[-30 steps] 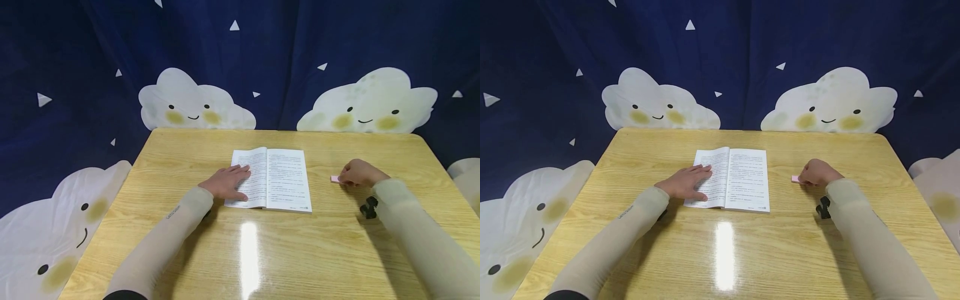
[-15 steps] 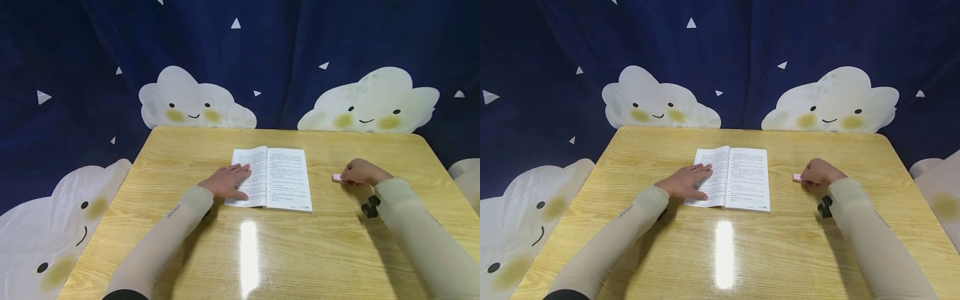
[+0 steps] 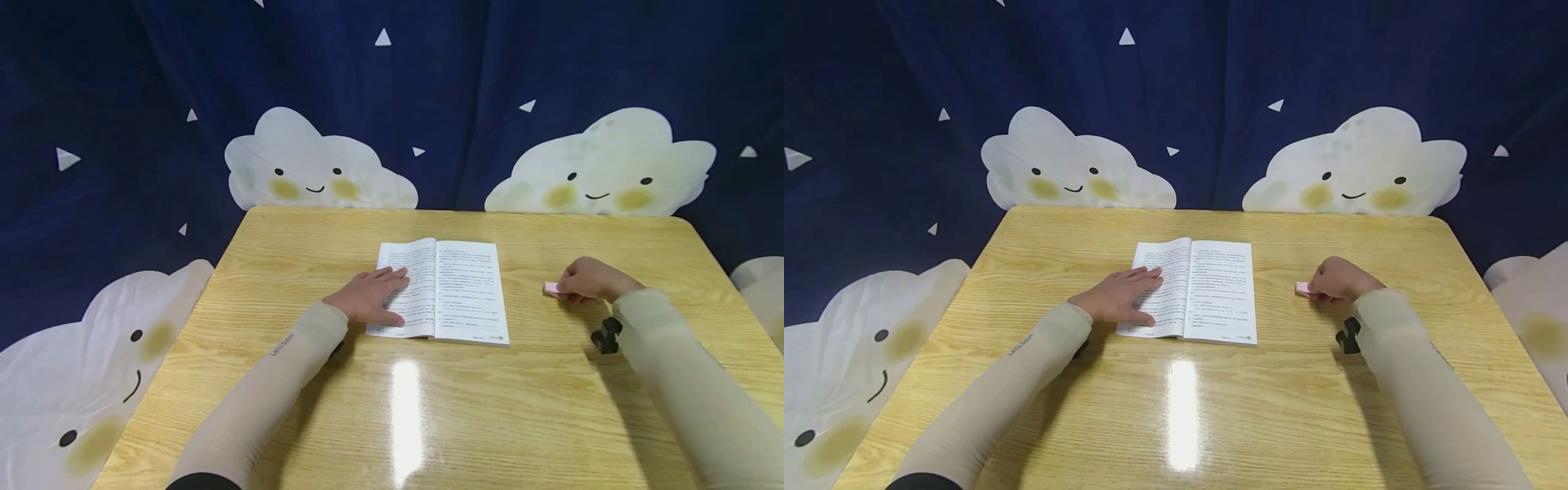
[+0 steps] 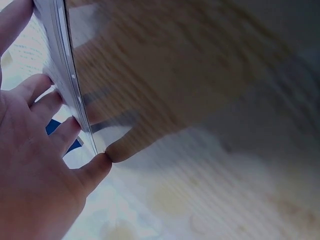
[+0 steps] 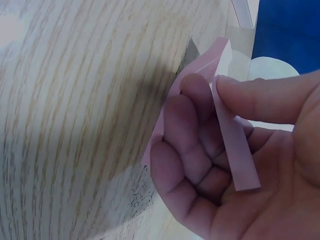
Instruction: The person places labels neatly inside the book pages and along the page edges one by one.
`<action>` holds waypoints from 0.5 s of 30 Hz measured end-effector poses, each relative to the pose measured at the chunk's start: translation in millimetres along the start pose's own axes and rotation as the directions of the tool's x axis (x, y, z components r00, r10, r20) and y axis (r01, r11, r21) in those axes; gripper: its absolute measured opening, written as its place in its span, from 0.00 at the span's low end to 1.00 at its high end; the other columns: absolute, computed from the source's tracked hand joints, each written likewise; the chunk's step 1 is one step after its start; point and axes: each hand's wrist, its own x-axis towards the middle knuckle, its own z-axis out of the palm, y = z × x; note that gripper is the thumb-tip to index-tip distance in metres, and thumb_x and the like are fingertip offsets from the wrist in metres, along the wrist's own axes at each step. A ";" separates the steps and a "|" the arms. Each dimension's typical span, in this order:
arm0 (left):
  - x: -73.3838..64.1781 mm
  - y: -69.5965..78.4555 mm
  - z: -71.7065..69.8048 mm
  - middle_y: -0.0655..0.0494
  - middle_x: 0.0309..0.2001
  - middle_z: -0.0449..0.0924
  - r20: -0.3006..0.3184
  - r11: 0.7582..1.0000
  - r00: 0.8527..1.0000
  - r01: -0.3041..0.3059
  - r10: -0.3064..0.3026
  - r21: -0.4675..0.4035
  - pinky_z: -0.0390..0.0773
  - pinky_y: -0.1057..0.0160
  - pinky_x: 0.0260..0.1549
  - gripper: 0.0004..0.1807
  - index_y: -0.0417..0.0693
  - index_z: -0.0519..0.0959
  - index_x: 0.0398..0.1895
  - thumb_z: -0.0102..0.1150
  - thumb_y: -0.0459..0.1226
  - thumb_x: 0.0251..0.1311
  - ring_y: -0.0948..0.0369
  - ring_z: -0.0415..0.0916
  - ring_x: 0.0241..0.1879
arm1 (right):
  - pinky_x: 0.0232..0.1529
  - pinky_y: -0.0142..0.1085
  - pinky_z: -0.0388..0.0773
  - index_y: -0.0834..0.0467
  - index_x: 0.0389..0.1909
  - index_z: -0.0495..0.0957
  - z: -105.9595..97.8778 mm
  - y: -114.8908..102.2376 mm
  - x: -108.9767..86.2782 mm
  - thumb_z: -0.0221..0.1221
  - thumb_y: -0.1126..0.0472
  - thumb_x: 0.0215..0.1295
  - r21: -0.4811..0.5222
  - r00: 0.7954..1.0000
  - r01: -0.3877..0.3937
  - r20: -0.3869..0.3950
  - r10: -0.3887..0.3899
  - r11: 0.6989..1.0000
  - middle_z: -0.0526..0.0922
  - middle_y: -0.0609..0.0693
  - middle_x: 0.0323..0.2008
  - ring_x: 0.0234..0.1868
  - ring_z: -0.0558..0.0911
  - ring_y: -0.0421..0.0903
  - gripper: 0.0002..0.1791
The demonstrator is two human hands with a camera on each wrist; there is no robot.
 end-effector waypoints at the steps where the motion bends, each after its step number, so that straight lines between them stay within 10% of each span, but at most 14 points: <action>1: -0.4 -0.1 -0.2 0.63 0.82 0.40 0.000 1.000 1.000 0.001 -0.001 -0.001 0.49 0.42 0.77 0.48 0.60 0.51 0.80 0.58 0.63 0.61 0.56 0.39 0.81 | 0.30 0.37 0.80 0.72 0.36 0.80 0.1 -0.7 0.1 0.54 0.62 0.68 0.000 1.000 -0.001 0.001 0.001 1.000 0.85 0.55 0.27 0.28 0.81 0.42 0.15; 15: -0.5 0.3 0.0 0.64 0.82 0.39 -0.001 1.000 1.000 -0.005 0.005 0.011 0.49 0.42 0.77 0.48 0.61 0.50 0.80 0.58 0.63 0.61 0.56 0.39 0.81 | 0.22 0.33 0.69 0.67 0.30 0.80 3.3 -7.6 3.3 0.56 0.63 0.66 -0.050 0.999 0.049 0.018 -0.048 0.998 0.76 0.46 0.17 0.19 0.70 0.40 0.11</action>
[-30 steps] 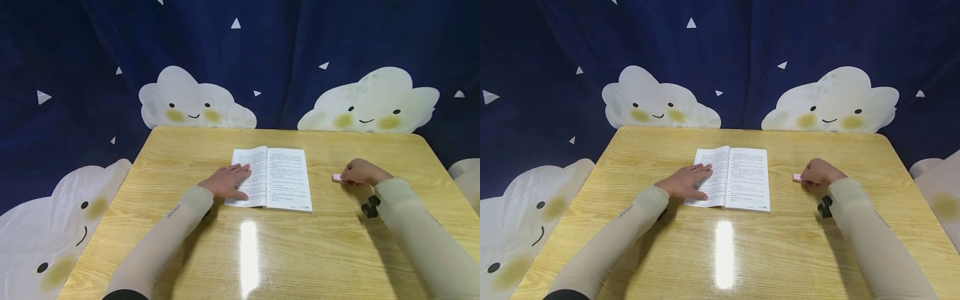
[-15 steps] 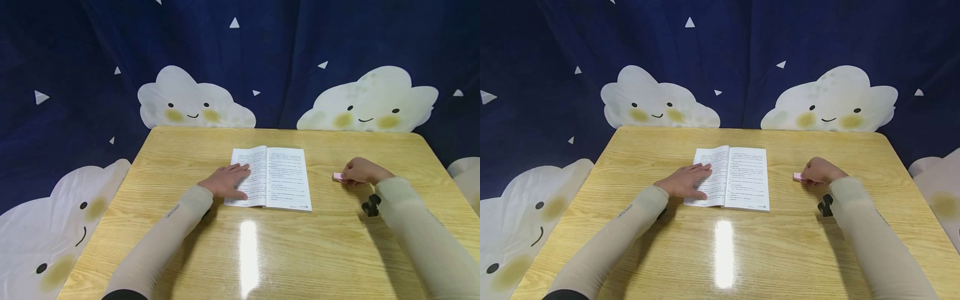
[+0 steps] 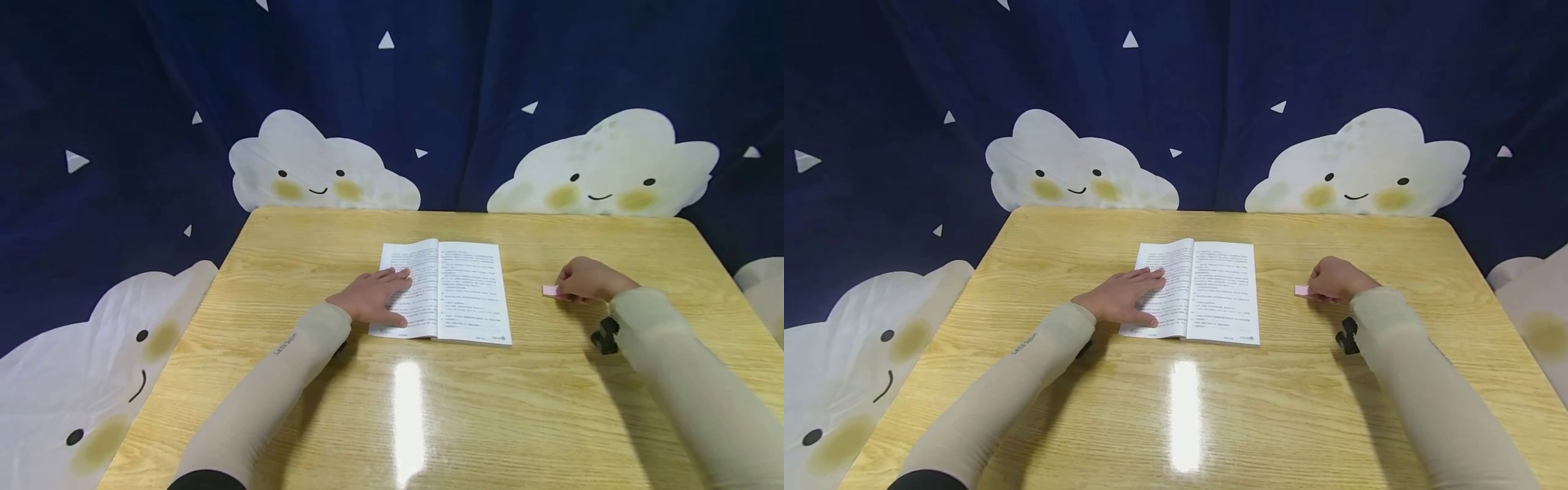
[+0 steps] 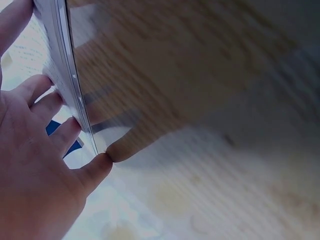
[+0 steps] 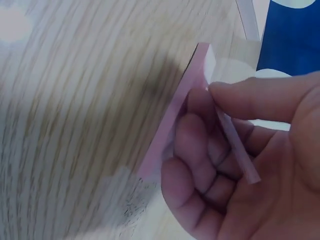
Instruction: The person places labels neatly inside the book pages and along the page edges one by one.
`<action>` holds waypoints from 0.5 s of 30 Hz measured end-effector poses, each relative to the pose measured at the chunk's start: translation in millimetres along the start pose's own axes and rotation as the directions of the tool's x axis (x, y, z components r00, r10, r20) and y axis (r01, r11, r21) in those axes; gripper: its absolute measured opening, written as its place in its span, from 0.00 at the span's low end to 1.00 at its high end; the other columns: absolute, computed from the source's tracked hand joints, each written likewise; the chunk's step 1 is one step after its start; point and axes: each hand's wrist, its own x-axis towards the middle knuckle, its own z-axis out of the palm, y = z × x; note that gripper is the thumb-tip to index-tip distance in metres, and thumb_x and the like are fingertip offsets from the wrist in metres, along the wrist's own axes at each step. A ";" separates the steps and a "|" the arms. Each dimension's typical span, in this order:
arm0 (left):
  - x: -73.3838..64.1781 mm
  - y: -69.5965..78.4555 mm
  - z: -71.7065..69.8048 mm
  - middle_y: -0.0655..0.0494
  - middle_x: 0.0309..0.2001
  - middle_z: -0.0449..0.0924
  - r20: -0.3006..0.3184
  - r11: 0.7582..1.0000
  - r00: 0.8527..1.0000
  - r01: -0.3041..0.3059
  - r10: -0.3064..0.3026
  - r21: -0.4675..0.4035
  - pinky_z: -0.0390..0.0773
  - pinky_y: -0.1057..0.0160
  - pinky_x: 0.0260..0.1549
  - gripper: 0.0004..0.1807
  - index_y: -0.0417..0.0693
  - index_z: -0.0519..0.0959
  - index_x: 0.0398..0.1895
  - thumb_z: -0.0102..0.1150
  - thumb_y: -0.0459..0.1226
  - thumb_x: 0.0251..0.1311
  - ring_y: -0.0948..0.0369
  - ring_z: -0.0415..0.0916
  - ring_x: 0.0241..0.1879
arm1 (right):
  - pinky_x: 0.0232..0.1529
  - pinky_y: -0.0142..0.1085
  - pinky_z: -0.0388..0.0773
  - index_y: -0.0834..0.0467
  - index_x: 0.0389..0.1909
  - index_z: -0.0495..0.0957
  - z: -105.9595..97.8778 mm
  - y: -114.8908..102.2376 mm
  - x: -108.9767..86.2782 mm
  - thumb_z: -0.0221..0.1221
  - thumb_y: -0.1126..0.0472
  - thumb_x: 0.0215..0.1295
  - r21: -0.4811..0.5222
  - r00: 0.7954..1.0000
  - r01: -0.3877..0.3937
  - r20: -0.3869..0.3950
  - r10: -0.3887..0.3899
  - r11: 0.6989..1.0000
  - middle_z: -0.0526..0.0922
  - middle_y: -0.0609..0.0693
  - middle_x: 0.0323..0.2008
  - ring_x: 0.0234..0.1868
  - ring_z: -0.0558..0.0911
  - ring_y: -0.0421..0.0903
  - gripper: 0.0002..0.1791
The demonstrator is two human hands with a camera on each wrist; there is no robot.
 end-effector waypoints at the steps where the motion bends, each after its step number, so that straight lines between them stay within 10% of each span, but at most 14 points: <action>1: 0.6 0.1 0.4 0.64 0.82 0.39 0.000 1.000 1.000 -0.002 0.002 0.000 0.49 0.42 0.76 0.48 0.60 0.50 0.80 0.57 0.63 0.61 0.56 0.39 0.81 | 0.22 0.33 0.68 0.67 0.30 0.80 0.1 -0.7 0.1 0.56 0.63 0.66 -0.001 1.000 -0.001 0.001 0.001 1.000 0.75 0.46 0.16 0.18 0.69 0.40 0.11; 15: 0.5 -0.6 0.7 0.64 0.82 0.40 0.000 1.000 1.000 -0.001 0.001 -0.016 0.49 0.41 0.76 0.49 0.61 0.50 0.80 0.58 0.63 0.61 0.56 0.39 0.81 | 0.26 0.36 0.73 0.68 0.33 0.79 0.2 -10.4 0.7 0.60 0.64 0.64 0.009 0.999 -0.025 -0.037 0.025 1.000 0.80 0.49 0.21 0.21 0.73 0.41 0.08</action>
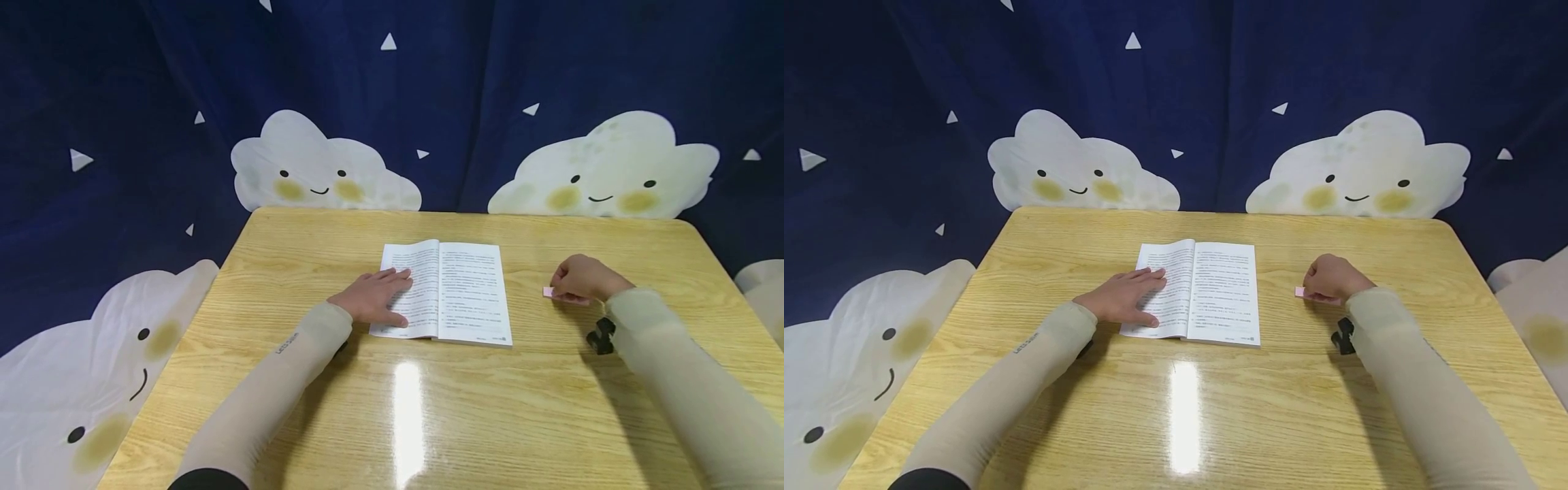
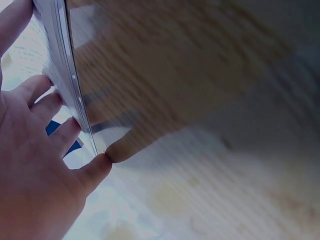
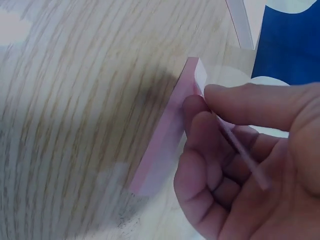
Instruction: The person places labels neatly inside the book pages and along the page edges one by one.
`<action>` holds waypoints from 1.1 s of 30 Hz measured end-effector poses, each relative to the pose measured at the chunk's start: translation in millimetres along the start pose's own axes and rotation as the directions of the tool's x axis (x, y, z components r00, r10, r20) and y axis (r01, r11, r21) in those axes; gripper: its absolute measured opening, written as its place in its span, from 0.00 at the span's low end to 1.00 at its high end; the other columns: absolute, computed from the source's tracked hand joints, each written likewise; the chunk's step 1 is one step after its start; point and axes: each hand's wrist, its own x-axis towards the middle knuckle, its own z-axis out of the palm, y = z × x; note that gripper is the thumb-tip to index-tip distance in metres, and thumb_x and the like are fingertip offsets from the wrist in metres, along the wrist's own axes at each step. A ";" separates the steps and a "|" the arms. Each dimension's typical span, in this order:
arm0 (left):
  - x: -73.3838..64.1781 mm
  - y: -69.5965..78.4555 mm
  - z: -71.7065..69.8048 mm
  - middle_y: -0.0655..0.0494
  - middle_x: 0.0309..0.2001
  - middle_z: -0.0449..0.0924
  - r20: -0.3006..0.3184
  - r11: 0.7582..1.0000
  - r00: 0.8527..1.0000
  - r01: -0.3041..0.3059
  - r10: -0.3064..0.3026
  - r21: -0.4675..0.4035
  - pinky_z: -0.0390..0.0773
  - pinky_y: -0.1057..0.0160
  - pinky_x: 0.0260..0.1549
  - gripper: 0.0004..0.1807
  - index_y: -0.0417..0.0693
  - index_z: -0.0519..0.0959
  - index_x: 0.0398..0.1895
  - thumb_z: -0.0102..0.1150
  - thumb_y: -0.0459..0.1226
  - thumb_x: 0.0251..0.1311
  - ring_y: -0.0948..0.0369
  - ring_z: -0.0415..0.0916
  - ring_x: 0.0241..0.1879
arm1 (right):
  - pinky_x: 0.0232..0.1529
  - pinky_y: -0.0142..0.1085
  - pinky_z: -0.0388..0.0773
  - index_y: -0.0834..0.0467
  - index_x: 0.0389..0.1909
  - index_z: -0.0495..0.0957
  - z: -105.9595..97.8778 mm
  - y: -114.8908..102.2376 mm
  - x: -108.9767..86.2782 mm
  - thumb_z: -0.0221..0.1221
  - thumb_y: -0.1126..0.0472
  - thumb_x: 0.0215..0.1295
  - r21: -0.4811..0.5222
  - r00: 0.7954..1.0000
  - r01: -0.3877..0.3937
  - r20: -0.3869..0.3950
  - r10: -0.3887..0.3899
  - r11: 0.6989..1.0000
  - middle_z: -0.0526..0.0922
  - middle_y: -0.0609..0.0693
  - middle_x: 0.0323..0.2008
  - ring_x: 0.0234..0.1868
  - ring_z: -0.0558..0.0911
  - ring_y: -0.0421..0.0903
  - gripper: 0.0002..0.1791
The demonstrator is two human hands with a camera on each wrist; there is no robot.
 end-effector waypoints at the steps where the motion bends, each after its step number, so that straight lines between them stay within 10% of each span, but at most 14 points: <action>1: 0.0 0.1 -0.1 0.64 0.82 0.39 0.001 1.000 1.000 -0.001 0.001 -0.001 0.49 0.41 0.76 0.49 0.61 0.50 0.80 0.58 0.63 0.61 0.56 0.39 0.81 | 0.26 0.36 0.73 0.69 0.33 0.79 0.3 0.6 0.1 0.60 0.65 0.63 0.001 1.000 0.000 -0.003 0.000 1.000 0.80 0.50 0.21 0.21 0.74 0.41 0.08; 33: 0.2 0.7 -1.9 0.64 0.82 0.39 0.005 1.000 1.000 0.009 -0.009 0.005 0.48 0.42 0.77 0.49 0.60 0.50 0.80 0.58 0.63 0.61 0.56 0.38 0.82 | 0.27 0.35 0.81 0.75 0.42 0.78 -3.9 10.5 7.0 0.57 0.63 0.64 0.164 0.997 -0.068 0.048 0.061 0.984 0.82 0.45 0.22 0.24 0.79 0.38 0.16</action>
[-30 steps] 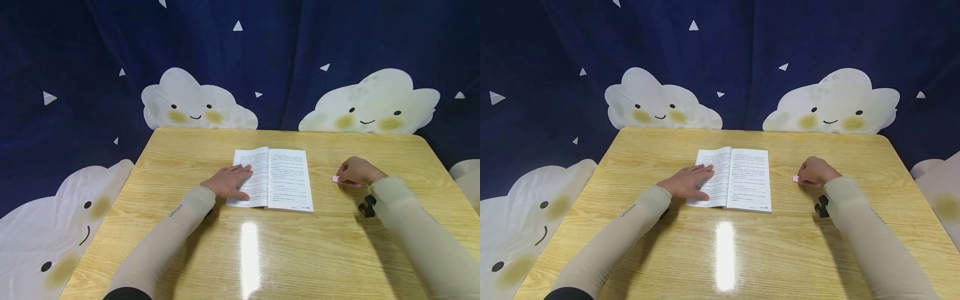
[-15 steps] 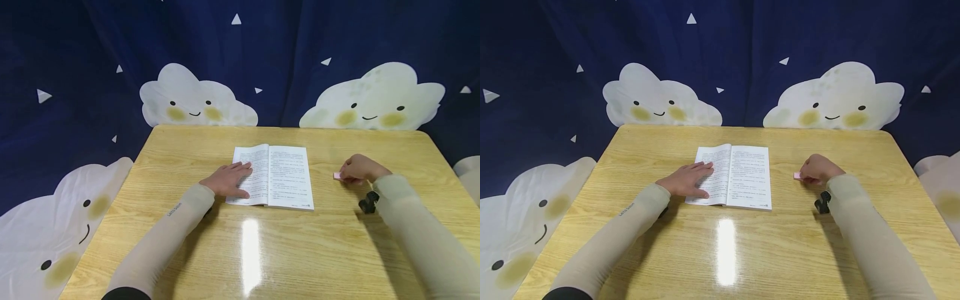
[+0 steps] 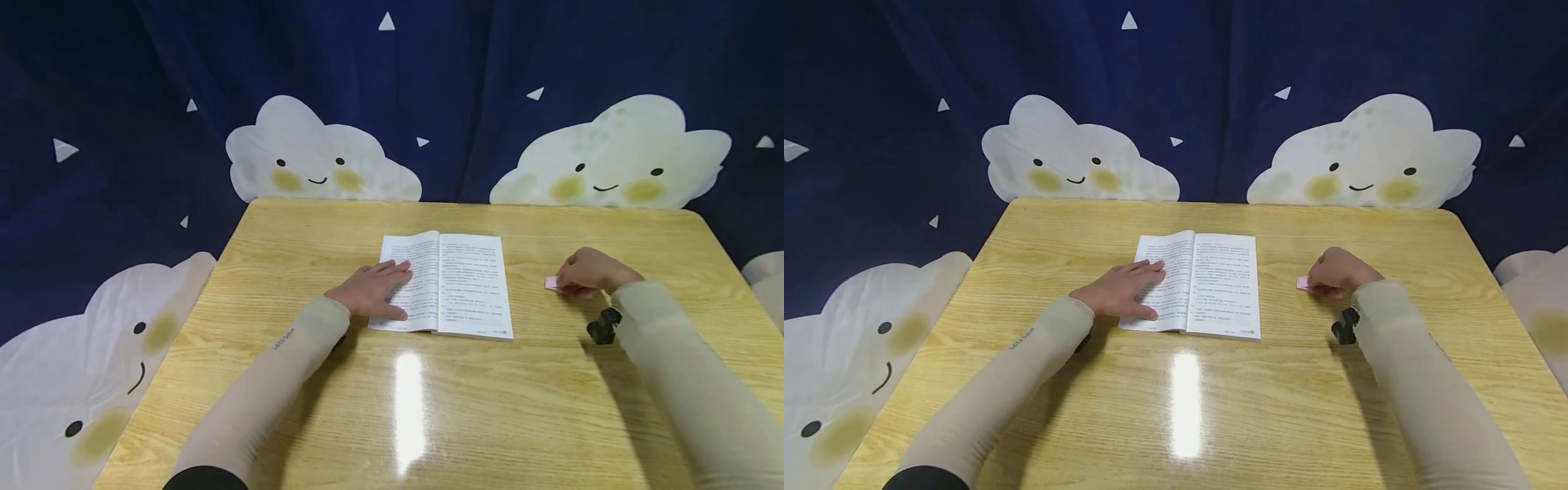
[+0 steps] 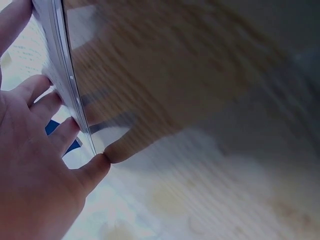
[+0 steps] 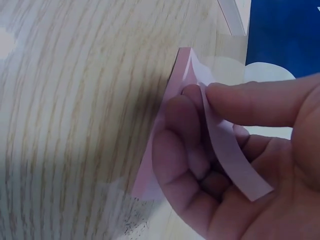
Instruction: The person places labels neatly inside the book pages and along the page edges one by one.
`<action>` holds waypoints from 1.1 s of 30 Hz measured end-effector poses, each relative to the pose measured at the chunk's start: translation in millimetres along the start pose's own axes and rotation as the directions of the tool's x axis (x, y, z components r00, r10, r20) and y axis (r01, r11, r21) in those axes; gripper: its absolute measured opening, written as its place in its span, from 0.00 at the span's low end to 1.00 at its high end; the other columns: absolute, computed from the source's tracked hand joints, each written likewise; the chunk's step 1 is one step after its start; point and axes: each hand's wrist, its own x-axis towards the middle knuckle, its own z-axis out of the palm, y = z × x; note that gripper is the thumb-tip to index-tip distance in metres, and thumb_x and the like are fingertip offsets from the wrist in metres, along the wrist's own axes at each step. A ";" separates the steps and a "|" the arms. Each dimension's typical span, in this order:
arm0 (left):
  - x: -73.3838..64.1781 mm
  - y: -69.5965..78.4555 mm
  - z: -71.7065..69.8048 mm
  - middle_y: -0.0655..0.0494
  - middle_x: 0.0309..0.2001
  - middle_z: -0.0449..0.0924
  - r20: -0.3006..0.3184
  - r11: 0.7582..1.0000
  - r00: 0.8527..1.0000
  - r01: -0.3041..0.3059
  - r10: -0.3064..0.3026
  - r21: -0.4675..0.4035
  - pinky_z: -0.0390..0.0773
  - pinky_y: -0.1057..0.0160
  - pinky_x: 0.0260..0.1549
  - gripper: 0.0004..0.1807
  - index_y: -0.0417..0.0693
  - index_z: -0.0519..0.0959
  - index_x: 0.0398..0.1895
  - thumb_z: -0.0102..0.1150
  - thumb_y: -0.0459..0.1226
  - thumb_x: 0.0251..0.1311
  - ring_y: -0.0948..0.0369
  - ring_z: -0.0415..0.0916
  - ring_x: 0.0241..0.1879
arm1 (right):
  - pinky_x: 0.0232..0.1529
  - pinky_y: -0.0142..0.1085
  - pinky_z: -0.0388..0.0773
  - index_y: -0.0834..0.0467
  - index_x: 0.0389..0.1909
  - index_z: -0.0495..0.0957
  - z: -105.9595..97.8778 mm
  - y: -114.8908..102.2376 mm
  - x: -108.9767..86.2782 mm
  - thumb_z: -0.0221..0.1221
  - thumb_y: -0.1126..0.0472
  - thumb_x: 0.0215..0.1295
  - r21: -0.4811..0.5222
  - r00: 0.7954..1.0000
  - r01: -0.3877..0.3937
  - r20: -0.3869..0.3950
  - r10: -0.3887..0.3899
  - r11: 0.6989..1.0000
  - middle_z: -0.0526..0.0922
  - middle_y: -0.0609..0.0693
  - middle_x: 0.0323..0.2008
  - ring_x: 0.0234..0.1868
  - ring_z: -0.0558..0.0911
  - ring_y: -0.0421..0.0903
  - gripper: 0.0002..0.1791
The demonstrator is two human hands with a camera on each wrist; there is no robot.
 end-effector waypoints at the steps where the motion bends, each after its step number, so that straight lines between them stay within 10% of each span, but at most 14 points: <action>1: 0.0 0.1 -0.4 0.64 0.82 0.39 0.001 1.000 1.000 -0.001 0.001 0.001 0.48 0.42 0.77 0.49 0.60 0.49 0.80 0.58 0.63 0.61 0.56 0.38 0.82 | 0.27 0.35 0.80 0.75 0.42 0.78 0.1 0.4 -0.2 0.57 0.63 0.64 0.001 1.000 0.000 -0.001 0.000 1.000 0.82 0.45 0.22 0.24 0.79 0.38 0.16; 33: 2.3 0.9 0.5 0.65 0.82 0.38 0.011 1.000 1.000 0.012 -0.012 0.004 0.48 0.41 0.77 0.50 0.61 0.49 0.80 0.59 0.63 0.60 0.56 0.38 0.82 | 0.32 0.35 0.79 0.75 0.50 0.76 3.4 -3.6 -7.0 0.57 0.63 0.69 0.061 0.993 0.071 -0.104 -0.064 0.996 0.85 0.58 0.38 0.31 0.80 0.42 0.18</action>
